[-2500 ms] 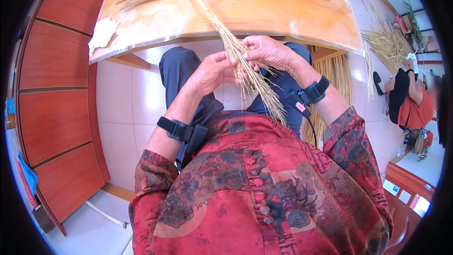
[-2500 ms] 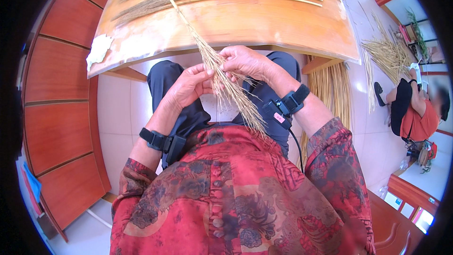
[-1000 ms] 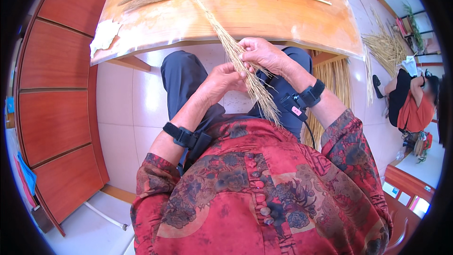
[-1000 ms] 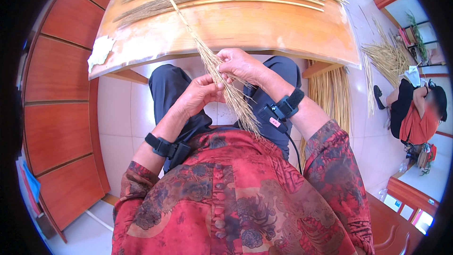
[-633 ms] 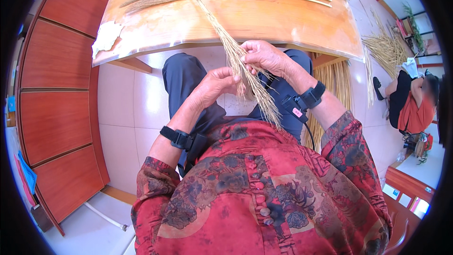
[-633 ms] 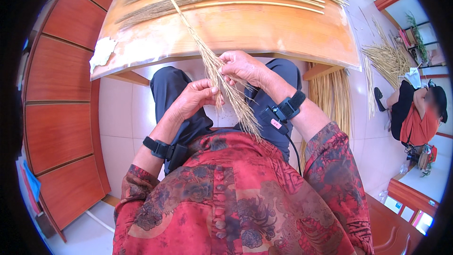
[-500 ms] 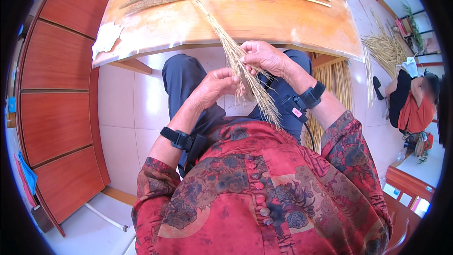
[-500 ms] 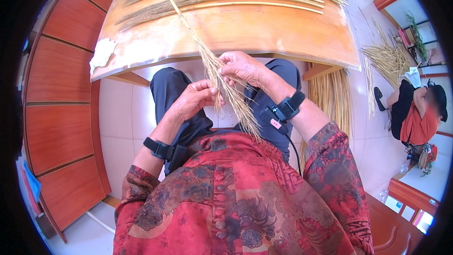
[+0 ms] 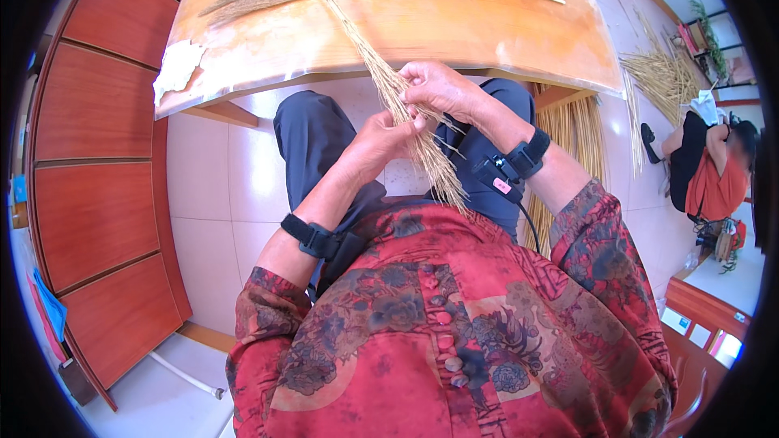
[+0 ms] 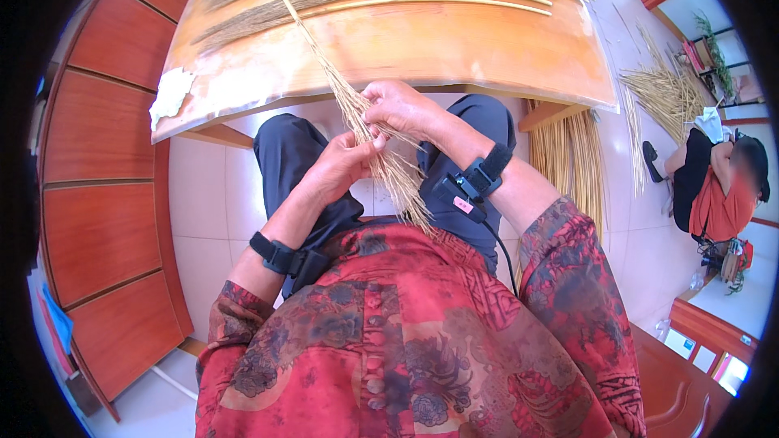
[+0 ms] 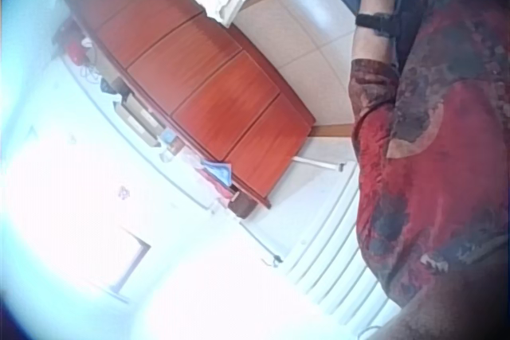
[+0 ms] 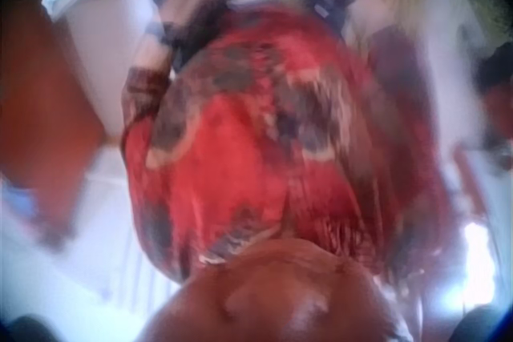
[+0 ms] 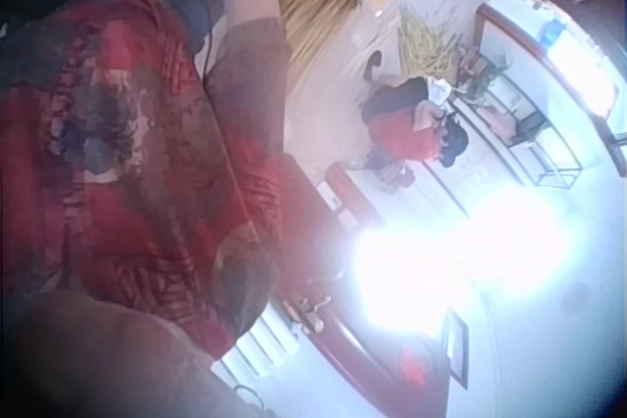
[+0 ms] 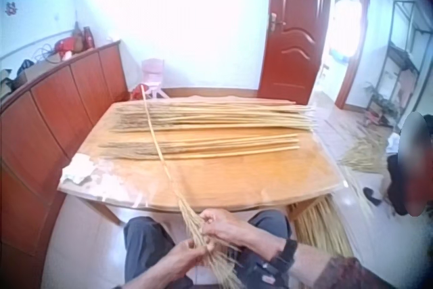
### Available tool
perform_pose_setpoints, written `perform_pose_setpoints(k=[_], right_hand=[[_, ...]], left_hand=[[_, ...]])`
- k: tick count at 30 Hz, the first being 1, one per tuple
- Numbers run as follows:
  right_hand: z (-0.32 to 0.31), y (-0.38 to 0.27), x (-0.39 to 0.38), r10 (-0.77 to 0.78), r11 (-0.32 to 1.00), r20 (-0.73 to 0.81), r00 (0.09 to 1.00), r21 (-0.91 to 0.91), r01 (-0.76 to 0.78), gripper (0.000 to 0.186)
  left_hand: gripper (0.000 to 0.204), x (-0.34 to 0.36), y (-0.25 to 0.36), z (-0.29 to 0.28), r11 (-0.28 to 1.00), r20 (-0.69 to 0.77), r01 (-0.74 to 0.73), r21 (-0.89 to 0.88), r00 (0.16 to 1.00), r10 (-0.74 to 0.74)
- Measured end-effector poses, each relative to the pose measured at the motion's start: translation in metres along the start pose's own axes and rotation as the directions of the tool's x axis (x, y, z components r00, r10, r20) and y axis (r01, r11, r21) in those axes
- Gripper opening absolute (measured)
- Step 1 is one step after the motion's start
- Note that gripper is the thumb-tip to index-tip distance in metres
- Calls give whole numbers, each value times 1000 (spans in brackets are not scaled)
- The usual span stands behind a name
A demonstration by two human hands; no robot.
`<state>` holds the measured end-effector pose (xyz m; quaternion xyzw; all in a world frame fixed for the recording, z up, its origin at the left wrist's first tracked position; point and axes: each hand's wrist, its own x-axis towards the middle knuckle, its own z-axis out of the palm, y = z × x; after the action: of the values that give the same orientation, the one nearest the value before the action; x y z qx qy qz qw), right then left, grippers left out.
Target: The person weaves together bundles of long, thin dried straw by hand at a table, periodically picking up and organizing new straw bundles from the table surface.
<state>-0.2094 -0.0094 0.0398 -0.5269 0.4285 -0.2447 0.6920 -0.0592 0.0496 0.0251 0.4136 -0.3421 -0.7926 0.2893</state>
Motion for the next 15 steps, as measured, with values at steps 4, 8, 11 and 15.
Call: perform_pose_setpoints(k=[4,8,11,15], right_hand=[[-3,2,9,25,999,-5,1000,-34,-25,25],[0,-5,10,53,999,-16,998,-7,-53,28],[1,-6,6,51,999,1,999,20,-51,31],[3,-9,-8,96,992,37,995,83,-99,37]], left_hand=[[24,-3,6,-6,999,-4,-12,-32,1000,11],[17,-5,9,-15,999,5,-9,-47,1000,10],[16,-5,11,-9,998,-7,-30,-64,1000,29],[14,-5,11,-13,997,-58,-75,-24,996,74]])
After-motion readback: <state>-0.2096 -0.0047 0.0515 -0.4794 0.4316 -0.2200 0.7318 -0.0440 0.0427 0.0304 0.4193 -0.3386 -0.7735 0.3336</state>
